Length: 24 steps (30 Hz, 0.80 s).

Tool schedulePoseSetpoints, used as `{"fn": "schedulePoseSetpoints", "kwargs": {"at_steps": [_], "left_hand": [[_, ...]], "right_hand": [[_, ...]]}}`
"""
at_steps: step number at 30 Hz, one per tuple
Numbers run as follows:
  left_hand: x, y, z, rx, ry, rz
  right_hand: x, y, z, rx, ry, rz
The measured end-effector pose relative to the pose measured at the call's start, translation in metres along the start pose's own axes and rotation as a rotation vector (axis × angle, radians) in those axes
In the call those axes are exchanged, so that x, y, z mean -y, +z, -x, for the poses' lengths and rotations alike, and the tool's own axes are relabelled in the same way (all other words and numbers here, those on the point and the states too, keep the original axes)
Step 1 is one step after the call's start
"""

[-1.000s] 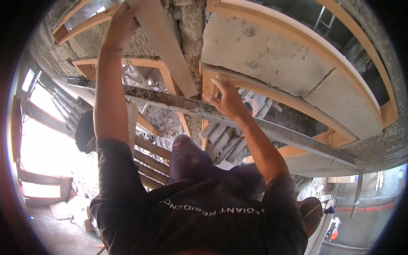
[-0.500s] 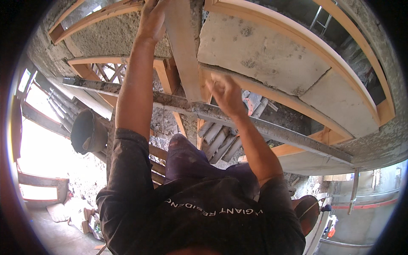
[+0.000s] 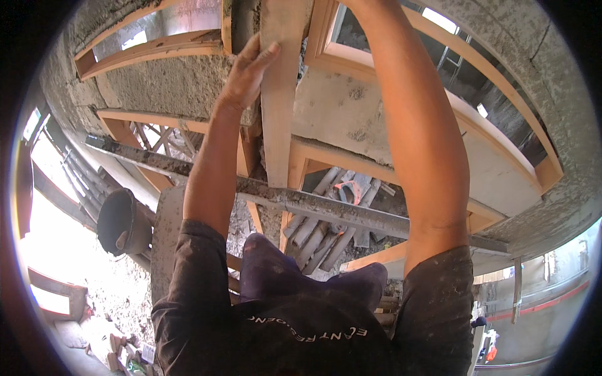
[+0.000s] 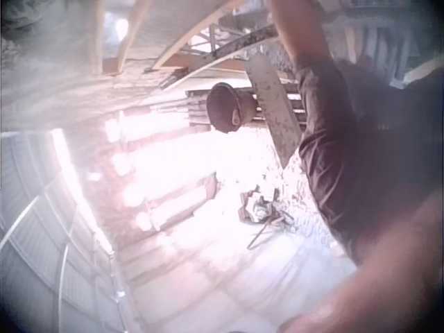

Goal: The person uses a hand saw to cut a large block of stone resting on a wooden support frame. The person measures the stone with a tape measure and then continues sawing through the block.

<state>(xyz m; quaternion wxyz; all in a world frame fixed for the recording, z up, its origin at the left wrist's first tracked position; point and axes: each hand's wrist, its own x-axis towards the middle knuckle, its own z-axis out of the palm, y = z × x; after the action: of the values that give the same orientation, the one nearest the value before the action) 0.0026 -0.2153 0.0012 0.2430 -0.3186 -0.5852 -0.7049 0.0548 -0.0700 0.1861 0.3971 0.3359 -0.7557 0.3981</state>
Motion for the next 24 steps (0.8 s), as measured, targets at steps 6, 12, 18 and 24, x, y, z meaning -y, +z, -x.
{"fn": "schedulePoseSetpoints", "kwargs": {"at_steps": [6,12,18,24], "left_hand": [[0.001,-0.004,-0.003,0.02,0.071,0.068],[0.018,-0.016,0.047,-0.229,0.112,-0.303],[0.134,-0.005,0.191,-0.387,-0.223,-0.329],[0.153,0.008,0.204,-0.427,-0.458,-0.452]], "right_hand": [[0.001,0.007,-0.018,0.076,0.181,-0.178],[-0.033,0.026,-0.033,0.079,0.118,-0.29],[-0.027,0.021,-0.041,0.047,0.129,-0.269],[-0.043,0.006,-0.031,0.066,0.065,-0.259]]}}
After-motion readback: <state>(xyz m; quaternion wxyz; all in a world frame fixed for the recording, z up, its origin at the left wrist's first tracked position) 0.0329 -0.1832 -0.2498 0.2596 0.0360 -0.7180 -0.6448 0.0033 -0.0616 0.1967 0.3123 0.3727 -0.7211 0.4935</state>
